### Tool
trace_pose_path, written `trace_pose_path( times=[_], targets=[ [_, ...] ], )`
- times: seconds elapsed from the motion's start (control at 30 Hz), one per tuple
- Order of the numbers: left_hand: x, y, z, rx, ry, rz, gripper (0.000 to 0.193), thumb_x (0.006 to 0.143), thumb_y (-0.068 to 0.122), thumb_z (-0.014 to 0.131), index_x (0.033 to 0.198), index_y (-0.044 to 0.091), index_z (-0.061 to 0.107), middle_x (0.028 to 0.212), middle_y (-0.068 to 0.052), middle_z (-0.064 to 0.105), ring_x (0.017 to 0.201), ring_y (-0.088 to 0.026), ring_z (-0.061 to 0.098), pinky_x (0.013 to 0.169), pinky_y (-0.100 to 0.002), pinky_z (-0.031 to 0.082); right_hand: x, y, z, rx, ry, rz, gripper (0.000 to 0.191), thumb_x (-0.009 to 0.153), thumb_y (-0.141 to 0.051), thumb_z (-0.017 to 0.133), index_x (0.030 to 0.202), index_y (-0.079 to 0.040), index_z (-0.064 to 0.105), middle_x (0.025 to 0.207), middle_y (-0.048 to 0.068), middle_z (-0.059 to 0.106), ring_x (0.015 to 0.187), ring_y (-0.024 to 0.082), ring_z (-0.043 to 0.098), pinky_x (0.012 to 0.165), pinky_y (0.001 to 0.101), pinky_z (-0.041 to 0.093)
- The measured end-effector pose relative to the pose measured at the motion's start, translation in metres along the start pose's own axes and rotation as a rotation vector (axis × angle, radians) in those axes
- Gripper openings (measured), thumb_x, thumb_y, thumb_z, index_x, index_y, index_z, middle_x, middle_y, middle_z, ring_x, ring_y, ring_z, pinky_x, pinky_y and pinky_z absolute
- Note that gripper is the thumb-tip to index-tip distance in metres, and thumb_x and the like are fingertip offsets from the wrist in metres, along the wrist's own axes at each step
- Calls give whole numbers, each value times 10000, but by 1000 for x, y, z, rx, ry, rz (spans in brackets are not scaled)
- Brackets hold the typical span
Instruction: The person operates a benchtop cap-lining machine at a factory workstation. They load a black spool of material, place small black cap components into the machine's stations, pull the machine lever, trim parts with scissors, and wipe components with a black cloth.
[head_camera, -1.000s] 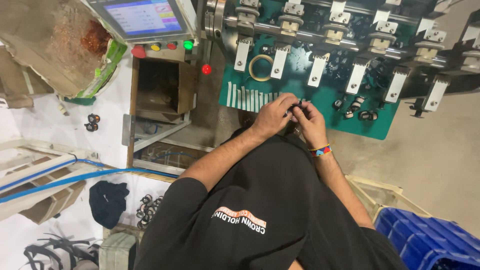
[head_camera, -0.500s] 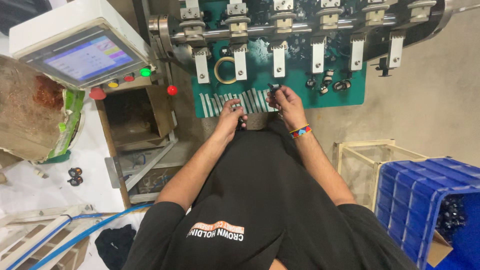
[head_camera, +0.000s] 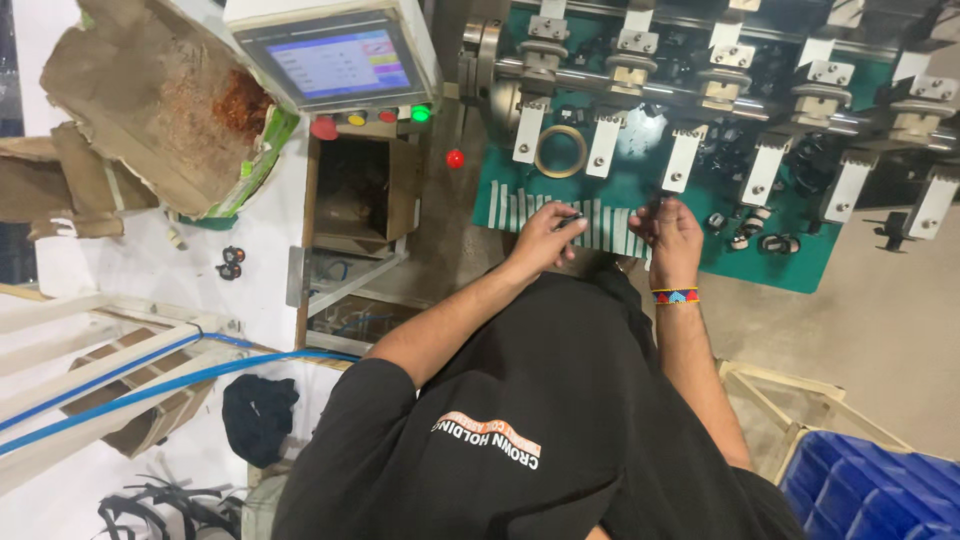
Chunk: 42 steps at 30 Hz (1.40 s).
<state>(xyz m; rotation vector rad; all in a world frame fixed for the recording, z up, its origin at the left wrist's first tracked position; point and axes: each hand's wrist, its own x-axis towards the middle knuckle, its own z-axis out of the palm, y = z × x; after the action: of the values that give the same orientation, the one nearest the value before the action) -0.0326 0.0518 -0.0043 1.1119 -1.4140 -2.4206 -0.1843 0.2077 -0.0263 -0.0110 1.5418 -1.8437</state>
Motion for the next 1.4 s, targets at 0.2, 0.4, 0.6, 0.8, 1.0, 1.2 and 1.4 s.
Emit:
trace_pose_path(
  times=[0.2, 0.4, 0.6, 0.8, 1.0, 1.2, 1.4],
  targets=[
    [7, 12, 6, -80, 49, -18, 288, 964, 274, 736, 1040, 36, 594, 749, -31, 635, 486, -59, 543, 368, -220, 353, -24, 0, 36, -432, -325, -240, 406, 983, -148, 741, 1330, 9, 600, 1198, 92, 675, 1061, 146, 676, 919, 306, 568],
    [-4, 20, -13, -139, 67, -150, 314, 986, 353, 678, 1039, 51, 606, 794, -35, 660, 496, -71, 569, 380, -218, 368, -39, 11, 68, -719, -284, -354, 298, 928, -128, 790, 1183, -2, 700, 1047, 55, 694, 907, 134, 662, 813, 284, 538],
    [1, 6, -38, -198, 74, -225, 281, 989, 349, 611, 1063, 79, 586, 934, -68, 716, 546, -105, 559, 408, -232, 398, -22, 33, 64, -333, -215, -84, 234, 1057, -258, 667, 1090, -27, 671, 1011, 62, 716, 936, 137, 668, 842, 305, 545],
    [11, -8, -78, -364, -160, -134, 357, 931, 54, 639, 1263, 18, 512, 1217, -122, 583, 1068, -233, 692, 970, -387, 621, -4, 27, 76, 118, -234, 174, 348, 1067, -396, 568, 1119, -54, 606, 1060, 96, 712, 941, 188, 699, 865, 366, 574],
    [0, 5, -90, -200, -138, -290, 343, 1012, 208, 617, 1257, 5, 489, 1160, -194, 715, 1002, -292, 748, 800, -386, 642, 3, 24, 92, 179, -168, 124, 318, 1046, -382, 604, 1079, -65, 603, 1032, 83, 708, 904, 180, 696, 858, 364, 581],
    [2, 11, -87, -205, -95, -252, 350, 1007, 317, 564, 1292, 115, 568, 1125, -91, 724, 944, -233, 753, 733, -346, 623, 3, 36, 97, 284, -39, 124, 388, 1060, -381, 626, 1155, -6, 638, 949, 67, 683, 819, 167, 667, 793, 346, 578],
    [15, -5, -87, -222, 138, -187, 391, 1004, 297, 585, 1335, 89, 579, 1143, -51, 732, 1054, -166, 703, 732, -273, 583, -15, 23, 112, -257, -190, -27, 434, 983, -330, 669, 1292, -30, 620, 1114, 112, 700, 1013, 215, 697, 839, 336, 554]
  ],
)
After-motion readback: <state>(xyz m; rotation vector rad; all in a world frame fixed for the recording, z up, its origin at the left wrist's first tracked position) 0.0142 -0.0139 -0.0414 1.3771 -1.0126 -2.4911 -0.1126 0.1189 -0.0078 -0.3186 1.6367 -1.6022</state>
